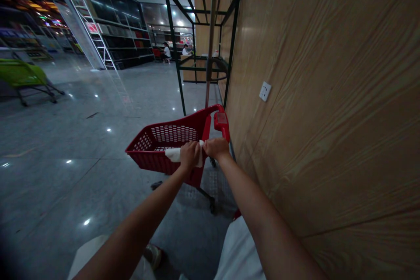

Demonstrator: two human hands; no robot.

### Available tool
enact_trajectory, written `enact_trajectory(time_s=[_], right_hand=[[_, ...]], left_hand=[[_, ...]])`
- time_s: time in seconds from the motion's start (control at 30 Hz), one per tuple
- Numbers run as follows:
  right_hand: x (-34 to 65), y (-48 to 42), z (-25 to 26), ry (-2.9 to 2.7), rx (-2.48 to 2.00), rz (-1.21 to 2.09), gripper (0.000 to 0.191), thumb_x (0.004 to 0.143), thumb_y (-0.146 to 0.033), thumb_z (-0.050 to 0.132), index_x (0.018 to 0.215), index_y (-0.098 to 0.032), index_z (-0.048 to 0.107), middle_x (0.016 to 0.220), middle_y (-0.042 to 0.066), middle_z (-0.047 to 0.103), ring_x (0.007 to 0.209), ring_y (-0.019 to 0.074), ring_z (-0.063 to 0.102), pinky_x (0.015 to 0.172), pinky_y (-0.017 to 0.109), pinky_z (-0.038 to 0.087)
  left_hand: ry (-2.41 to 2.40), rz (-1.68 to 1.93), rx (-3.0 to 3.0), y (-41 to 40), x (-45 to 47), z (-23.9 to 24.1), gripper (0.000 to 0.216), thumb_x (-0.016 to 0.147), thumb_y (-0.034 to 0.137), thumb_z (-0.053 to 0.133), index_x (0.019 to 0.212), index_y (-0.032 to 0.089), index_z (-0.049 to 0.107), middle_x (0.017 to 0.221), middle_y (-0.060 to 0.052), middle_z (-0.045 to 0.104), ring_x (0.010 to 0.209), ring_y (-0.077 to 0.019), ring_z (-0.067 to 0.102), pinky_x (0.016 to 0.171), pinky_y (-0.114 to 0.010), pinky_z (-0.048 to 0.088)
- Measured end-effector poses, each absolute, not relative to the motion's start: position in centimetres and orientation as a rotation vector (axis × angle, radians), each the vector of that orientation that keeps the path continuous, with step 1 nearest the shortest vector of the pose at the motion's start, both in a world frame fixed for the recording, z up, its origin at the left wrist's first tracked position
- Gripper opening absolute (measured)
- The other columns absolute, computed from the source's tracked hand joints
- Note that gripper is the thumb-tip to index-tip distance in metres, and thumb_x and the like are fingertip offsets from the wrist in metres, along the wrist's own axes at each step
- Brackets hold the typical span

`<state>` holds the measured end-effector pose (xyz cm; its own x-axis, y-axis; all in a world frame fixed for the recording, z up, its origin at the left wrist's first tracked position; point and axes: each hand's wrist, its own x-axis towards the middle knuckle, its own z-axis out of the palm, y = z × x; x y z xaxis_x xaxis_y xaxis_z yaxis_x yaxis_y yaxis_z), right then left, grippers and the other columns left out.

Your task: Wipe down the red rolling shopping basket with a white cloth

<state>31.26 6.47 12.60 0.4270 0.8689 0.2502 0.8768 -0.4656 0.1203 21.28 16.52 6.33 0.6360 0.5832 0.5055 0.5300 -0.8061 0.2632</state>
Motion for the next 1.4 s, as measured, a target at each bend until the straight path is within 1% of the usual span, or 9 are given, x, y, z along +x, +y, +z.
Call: enact_trajectory(time_s=[0.17, 0.37, 0.5, 0.73, 0.9, 1.0, 1.13, 1.3, 1.4], right_hand=[[31.1, 6.2, 12.8, -1.622, -2.647, -0.426, 0.045, 0.092, -0.033, 0.031, 0.095, -0.012, 0.071, 0.09, 0.017, 0.071, 0.079, 0.0235, 0.067, 0.068, 0.03, 0.044], [30.9, 6.2, 12.4, -1.633, -2.625, -0.457, 0.048, 0.092, -0.031, 0.027, 0.094, -0.012, 0.071, 0.087, 0.016, 0.071, 0.078, 0.0244, 0.067, 0.067, 0.031, 0.044], [31.0, 6.3, 12.3, -1.618, -2.614, -0.447, 0.048, 0.092, -0.031, 0.028, 0.095, -0.01, 0.071, 0.088, 0.017, 0.071, 0.078, 0.0243, 0.067, 0.068, 0.031, 0.044], [30.9, 6.1, 12.5, -1.651, -2.597, -0.473, 0.048, 0.092, -0.032, 0.027, 0.095, -0.011, 0.071, 0.088, 0.017, 0.071, 0.078, 0.0255, 0.067, 0.067, 0.032, 0.044], [31.0, 5.8, 12.4, -1.648, -2.596, -0.469, 0.046, 0.092, -0.031, 0.029, 0.093, -0.011, 0.071, 0.088, 0.016, 0.071, 0.078, 0.024, 0.066, 0.066, 0.031, 0.043], [31.0, 5.8, 12.2, -1.649, -2.596, -0.472, 0.048, 0.092, -0.032, 0.028, 0.093, -0.011, 0.071, 0.087, 0.016, 0.071, 0.076, 0.0225, 0.066, 0.067, 0.03, 0.043], [30.8, 5.9, 12.1, -1.619, -2.58, -0.48, 0.049, 0.092, -0.031, 0.028, 0.093, -0.011, 0.072, 0.087, 0.016, 0.071, 0.075, 0.0229, 0.065, 0.068, 0.032, 0.044], [30.6, 6.0, 12.2, -1.59, -2.571, -0.474, 0.046, 0.092, -0.031, 0.029, 0.093, -0.011, 0.071, 0.086, 0.016, 0.071, 0.076, 0.023, 0.065, 0.074, 0.036, 0.045], [30.6, 5.9, 12.4, -1.602, -2.576, -0.446, 0.045, 0.092, -0.03, 0.03, 0.095, -0.012, 0.071, 0.089, 0.015, 0.071, 0.078, 0.023, 0.065, 0.077, 0.036, 0.045]], left_hand=[[0.836, 0.888, 2.813, 16.0, 21.4, 6.1, 0.033, 0.093, 0.04, 0.036, 0.088, 0.019, 0.061, 0.088, -0.007, 0.063, 0.084, -0.0201, 0.054, 0.072, -0.032, 0.033], [0.917, 0.879, 2.844, 20.8, 17.1, 4.1, 0.036, 0.094, 0.033, 0.031, 0.08, 0.019, 0.06, 0.083, -0.007, 0.062, 0.08, -0.0195, 0.054, 0.073, -0.031, 0.034], [0.96, 0.815, 2.817, 20.2, 17.6, 5.0, 0.035, 0.094, 0.031, 0.031, 0.077, 0.019, 0.06, 0.081, -0.006, 0.063, 0.078, -0.0189, 0.054, 0.072, -0.031, 0.034], [0.789, 0.919, 2.761, 14.3, 21.9, 7.6, 0.033, 0.094, 0.031, 0.03, 0.092, 0.018, 0.06, 0.093, -0.009, 0.061, 0.088, -0.0213, 0.053, 0.075, -0.033, 0.035], [0.593, 0.83, 2.856, 17.8, 18.8, 4.9, 0.035, 0.09, 0.042, 0.042, 0.112, 0.019, 0.055, 0.102, -0.009, 0.06, 0.095, -0.0231, 0.052, 0.083, -0.035, 0.037], [0.716, 0.789, 2.869, 21.2, 15.7, 3.2, 0.032, 0.091, 0.039, 0.039, 0.109, 0.019, 0.057, 0.1, -0.009, 0.061, 0.096, -0.0232, 0.052, 0.087, -0.036, 0.036], [0.835, 0.799, 2.852, 22.6, 14.2, 2.9, 0.03, 0.092, 0.036, 0.038, 0.111, 0.022, 0.056, 0.104, -0.007, 0.062, 0.103, -0.0239, 0.05, 0.098, -0.042, 0.028], [0.644, 0.844, 2.853, 18.5, 18.0, 5.1, 0.034, 0.092, 0.037, 0.036, 0.114, 0.019, 0.055, 0.104, -0.009, 0.061, 0.099, -0.0231, 0.052, 0.089, -0.036, 0.034], [0.596, 0.874, 2.846, 16.0, 20.1, 6.1, 0.036, 0.093, 0.038, 0.035, 0.116, 0.018, 0.054, 0.106, -0.01, 0.061, 0.099, -0.0231, 0.052, 0.085, -0.035, 0.036]])
